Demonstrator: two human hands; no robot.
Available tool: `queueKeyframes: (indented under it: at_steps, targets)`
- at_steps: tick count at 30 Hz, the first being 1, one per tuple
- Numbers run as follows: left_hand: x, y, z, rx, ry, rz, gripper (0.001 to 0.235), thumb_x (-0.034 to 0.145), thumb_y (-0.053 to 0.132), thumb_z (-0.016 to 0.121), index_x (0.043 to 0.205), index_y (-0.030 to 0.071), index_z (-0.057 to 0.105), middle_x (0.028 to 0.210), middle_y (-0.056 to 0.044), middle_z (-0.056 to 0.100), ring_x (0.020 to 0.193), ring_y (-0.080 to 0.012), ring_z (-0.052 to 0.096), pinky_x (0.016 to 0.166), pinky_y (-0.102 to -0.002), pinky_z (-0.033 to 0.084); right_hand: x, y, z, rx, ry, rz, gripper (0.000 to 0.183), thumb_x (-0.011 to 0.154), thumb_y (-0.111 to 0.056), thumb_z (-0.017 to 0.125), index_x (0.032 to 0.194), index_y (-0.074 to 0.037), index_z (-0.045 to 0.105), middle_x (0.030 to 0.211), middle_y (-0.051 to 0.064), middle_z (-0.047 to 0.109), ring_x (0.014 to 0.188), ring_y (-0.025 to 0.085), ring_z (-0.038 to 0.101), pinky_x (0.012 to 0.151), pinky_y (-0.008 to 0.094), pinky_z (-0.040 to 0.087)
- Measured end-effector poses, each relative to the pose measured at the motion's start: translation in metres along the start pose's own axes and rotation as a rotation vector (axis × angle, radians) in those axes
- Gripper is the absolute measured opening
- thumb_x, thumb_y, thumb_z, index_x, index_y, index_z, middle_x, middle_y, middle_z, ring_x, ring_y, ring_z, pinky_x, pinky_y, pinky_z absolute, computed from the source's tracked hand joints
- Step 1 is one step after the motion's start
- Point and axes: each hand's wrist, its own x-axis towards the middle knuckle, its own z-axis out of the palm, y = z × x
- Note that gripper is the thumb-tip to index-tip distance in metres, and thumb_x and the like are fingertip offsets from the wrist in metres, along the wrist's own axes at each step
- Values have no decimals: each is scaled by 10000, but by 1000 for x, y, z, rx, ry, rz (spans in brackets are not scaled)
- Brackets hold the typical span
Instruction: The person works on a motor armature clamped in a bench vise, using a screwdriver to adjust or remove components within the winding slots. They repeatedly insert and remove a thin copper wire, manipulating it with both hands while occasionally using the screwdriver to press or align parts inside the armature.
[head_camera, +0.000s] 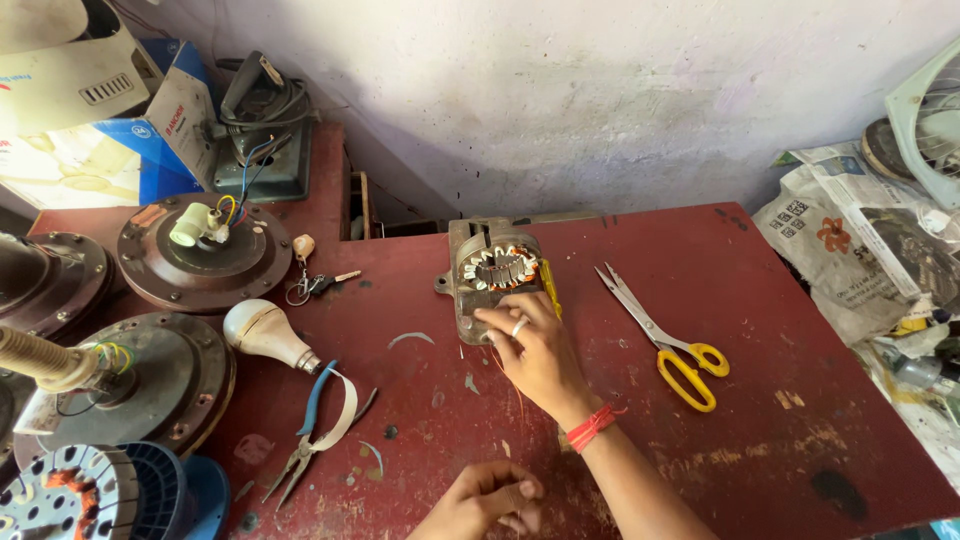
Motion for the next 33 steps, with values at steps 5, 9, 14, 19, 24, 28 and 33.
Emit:
queueKeyframes:
  at_steps: [5,9,14,19,24,28,33]
  targets:
    - [-17,9,6,174,141,81,332,1064,268,574,987,-15,729,665,-12,609,587,-107,553,545,-265,448,6,0,-3,47,-19,-10,162,839,-114,808,999,-87,801,977,51,682,915,238,651,771,356,554]
    - [-34,42,9,215,419,109,321,1023,258,567,907,-5,711,604,-1,578,516,-111,504,486,-297,413,7,7,-1,44,12,-58,155,870,-112,791,1016,-60,797,1020,44,717,951,235,665,794,356,558]
    - [-19,99,-7,58,555,342,352,1045,261,512,888,-4,682,560,13,456,467,-102,413,452,-292,365,5,9,-8,147,-103,160,199,898,-110,741,1088,-65,779,1064,65,727,861,186,691,653,301,561]
    - [13,128,-11,26,643,421,370,1059,272,481,880,11,675,530,31,416,436,-83,373,418,-286,325,7,6,-12,227,-49,121,246,959,-75,668,1192,-62,745,1112,79,735,948,172,717,727,289,578]
    - [40,134,-17,36,636,480,438,1062,311,458,831,13,682,533,32,442,434,-77,365,405,-282,291,4,7,-9,314,17,159,248,1000,-92,639,1224,-28,726,1122,104,726,953,170,728,786,286,595]
    - [53,133,-21,36,594,388,586,1062,408,391,710,9,636,508,-9,458,393,-116,394,375,-310,312,2,11,1,366,164,334,235,971,-119,678,1170,-25,759,1050,84,767,836,109,703,679,246,572]
    - [56,138,-22,-116,471,292,535,1056,389,437,652,55,541,510,-1,407,399,-123,321,384,-313,252,-2,11,14,441,341,550,193,943,-115,756,1121,-42,765,910,71,765,677,65,561,557,230,422]
